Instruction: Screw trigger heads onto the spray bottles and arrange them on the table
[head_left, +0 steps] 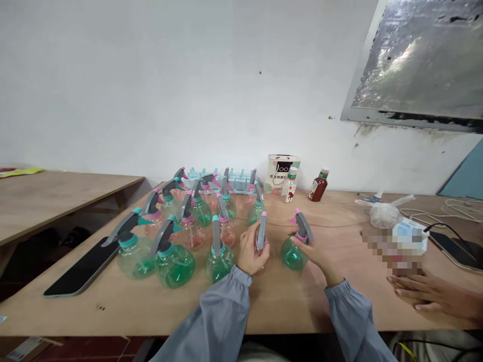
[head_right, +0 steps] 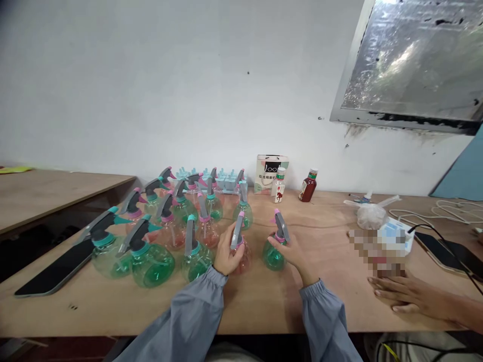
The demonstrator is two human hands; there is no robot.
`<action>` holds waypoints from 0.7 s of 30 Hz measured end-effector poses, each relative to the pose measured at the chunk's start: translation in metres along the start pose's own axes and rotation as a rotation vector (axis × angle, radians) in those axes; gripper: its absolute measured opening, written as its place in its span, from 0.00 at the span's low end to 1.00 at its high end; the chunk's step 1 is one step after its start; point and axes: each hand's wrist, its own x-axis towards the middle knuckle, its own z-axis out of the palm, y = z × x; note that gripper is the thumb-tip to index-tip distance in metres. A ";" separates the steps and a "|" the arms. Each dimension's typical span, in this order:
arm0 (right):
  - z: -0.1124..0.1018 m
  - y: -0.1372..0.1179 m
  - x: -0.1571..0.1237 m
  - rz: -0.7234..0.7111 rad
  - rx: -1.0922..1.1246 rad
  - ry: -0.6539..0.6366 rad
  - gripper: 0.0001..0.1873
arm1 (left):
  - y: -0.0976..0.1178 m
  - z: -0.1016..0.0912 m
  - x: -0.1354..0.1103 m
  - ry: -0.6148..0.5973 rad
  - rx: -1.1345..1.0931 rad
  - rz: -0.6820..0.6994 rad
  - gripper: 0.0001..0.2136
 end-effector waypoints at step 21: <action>-0.029 -0.043 -0.002 -0.045 -0.031 -0.154 0.48 | 0.003 0.010 -0.005 0.054 0.020 -0.097 0.23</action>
